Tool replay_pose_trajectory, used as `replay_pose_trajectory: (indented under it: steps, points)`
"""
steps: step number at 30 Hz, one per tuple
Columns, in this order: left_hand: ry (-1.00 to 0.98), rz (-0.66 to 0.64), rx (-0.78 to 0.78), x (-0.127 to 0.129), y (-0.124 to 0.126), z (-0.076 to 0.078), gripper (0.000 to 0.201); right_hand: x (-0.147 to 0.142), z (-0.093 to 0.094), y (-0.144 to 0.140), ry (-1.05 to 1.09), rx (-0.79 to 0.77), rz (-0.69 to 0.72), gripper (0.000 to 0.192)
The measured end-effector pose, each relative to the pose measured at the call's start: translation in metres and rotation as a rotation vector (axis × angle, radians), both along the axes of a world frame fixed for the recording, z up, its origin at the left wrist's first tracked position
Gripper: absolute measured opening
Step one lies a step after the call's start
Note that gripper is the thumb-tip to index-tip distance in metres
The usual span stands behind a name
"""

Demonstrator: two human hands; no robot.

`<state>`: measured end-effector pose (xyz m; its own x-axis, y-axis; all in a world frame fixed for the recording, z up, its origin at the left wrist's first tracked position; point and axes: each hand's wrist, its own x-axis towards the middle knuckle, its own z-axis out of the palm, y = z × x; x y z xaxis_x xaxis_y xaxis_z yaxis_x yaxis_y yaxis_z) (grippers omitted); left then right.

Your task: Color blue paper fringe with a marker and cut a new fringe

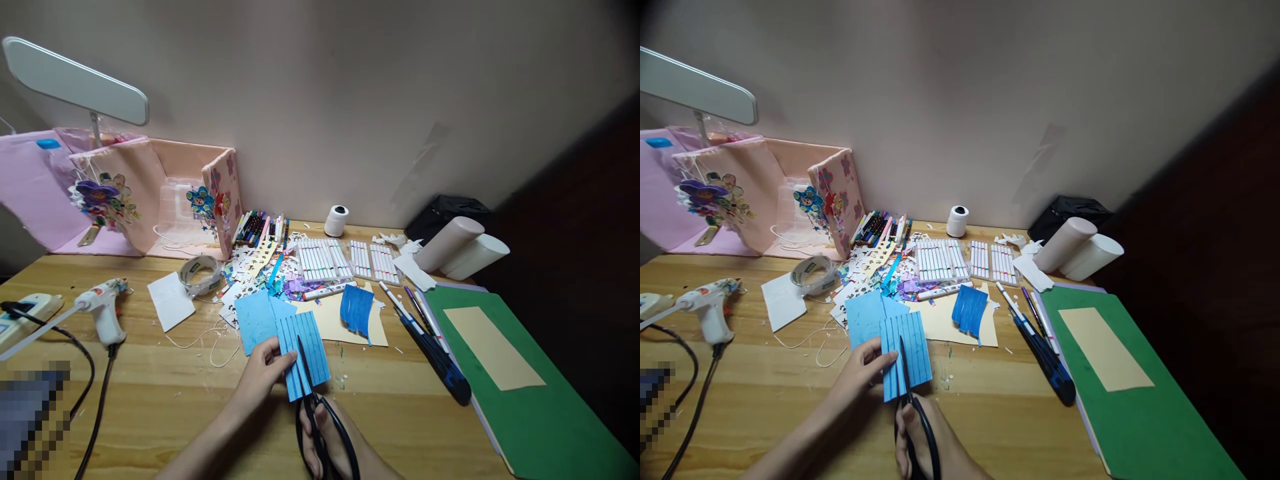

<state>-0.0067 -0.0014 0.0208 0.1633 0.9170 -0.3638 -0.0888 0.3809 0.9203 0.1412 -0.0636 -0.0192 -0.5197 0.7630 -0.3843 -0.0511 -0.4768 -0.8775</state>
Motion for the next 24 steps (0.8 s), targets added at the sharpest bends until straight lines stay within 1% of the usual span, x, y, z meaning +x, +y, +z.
replay_pose_trajectory:
  steps: [2, 4, 8, 10, 13, 17, 20, 24]
  points:
    - [-0.001, -0.002, -0.007, 0.0, 0.0, 0.0, 0.038, 0.001, 0.001, 0.0, -0.007, 0.04, 0.003, 0.071]
    - [-0.001, -0.007, -0.005, 0.0, 0.001, 0.001, 0.038, 0.001, -0.002, 0.0, -0.001, 0.07, 0.007, 0.069]
    - [0.023, -0.021, 0.01, 0.0, 0.002, 0.002, 0.037, 0.002, -0.013, -0.001, 0.026, 0.064, -0.009, 0.066]
    - [0.046, -0.036, 0.034, -0.002, 0.003, 0.002, 0.036, 0.003, -0.015, 0.0, 0.008, 0.065, 0.002, 0.066]
    - [0.108, -0.02, 0.09, -0.006, 0.006, 0.002, 0.034, 0.006, -0.01, 0.002, -0.024, 0.08, 0.035, 0.067]
    - [0.211, 0.068, 0.148, -0.011, 0.01, 0.001, 0.032, 0.008, 0.002, 0.004, -0.013, 0.085, 0.075, 0.066]
    - [0.199, 0.068, 0.159, -0.012, 0.013, 0.0, 0.032, 0.008, 0.008, 0.005, -0.019, 0.091, 0.087, 0.067]
    - [0.157, 0.076, 0.147, -0.012, 0.015, 0.0, 0.035, 0.009, 0.017, 0.013, -0.032, 0.045, 0.119, 0.074]
